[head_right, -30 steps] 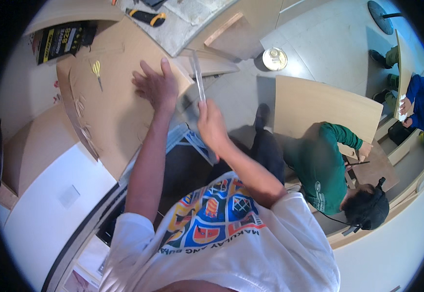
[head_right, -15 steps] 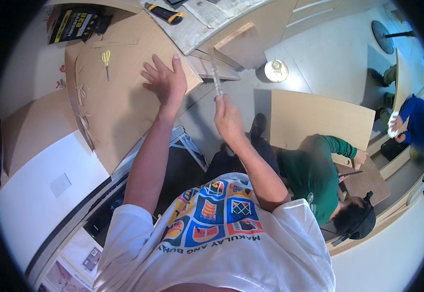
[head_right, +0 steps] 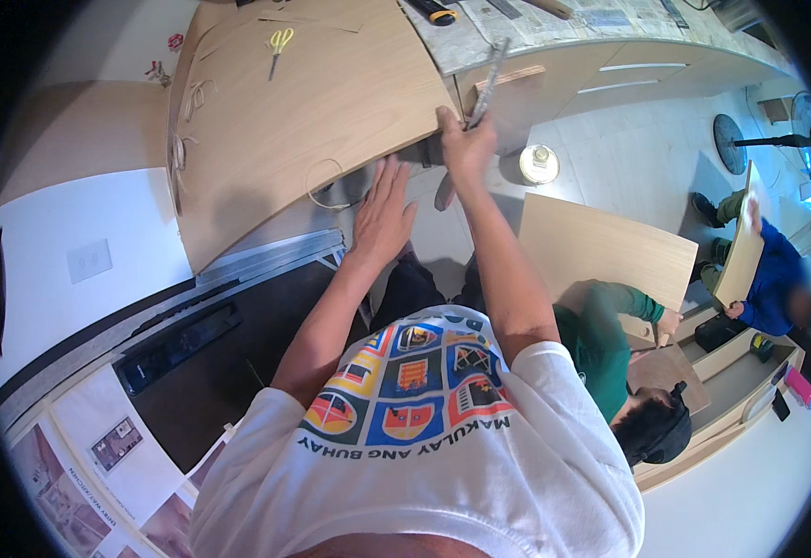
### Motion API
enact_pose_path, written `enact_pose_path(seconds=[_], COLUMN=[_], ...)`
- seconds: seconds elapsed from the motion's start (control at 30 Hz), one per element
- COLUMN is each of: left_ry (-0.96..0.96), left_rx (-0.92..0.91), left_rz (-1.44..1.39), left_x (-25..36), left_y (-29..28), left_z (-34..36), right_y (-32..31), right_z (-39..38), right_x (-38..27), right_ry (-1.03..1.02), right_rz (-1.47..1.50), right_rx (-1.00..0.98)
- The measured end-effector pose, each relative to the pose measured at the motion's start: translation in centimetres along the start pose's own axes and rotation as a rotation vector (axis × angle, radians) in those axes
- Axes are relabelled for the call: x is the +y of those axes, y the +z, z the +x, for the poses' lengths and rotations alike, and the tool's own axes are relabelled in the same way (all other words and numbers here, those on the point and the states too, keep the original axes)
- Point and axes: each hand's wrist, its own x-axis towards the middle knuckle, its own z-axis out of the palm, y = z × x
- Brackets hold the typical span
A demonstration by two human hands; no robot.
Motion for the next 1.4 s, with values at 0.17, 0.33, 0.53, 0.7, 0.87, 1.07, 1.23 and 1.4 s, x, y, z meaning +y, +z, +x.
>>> enact_pose_path(seconds=[0.17, 0.33, 0.53, 0.7, 0.87, 1.07, 1.23, 1.4], left_ry=[-0.024, -0.007, 0.272, 0.35, 0.323, 0.395, 0.518, 0.624], left_rx=[0.161, 0.199, 0.256, 0.27, 0.219, 0.195, 0.082, 0.091], left_rz=[-0.239, -0.37, -0.325, -0.314, -0.357, -0.333, -0.16, 0.184], left_x=[-4.4, -7.7, -11.6, -14.0, -16.1, -15.1, -13.6, -13.2], left_y=[-3.3, -6.4, -8.4, -10.5, -11.0, -11.5, -8.2, -6.0], left_z=[-7.5, -9.0, -5.6, -5.0, -5.7, -1.9, 3.1, 4.2], right_y=[1.4, 6.0, 9.8, 6.1, 5.5, 11.8, 11.2, 8.7], right_z=[-1.9, -8.3, -13.3, -5.4, -5.6, -15.6, -15.9, -18.2], right_x=[0.2, -1.4, -2.2, 1.3, -1.0, -2.8, -2.7, -0.7], right_ry=[0.038, 0.017, 0.108, 0.205, 0.111, 0.107, 0.031, -0.067], right_rz=[0.201, 0.292, 0.332, 0.386, 0.267, 0.274, 0.318, 0.067], right_rx=[0.184, 0.238, 0.24, 0.404, 0.409, 0.328, 0.294, 0.319])
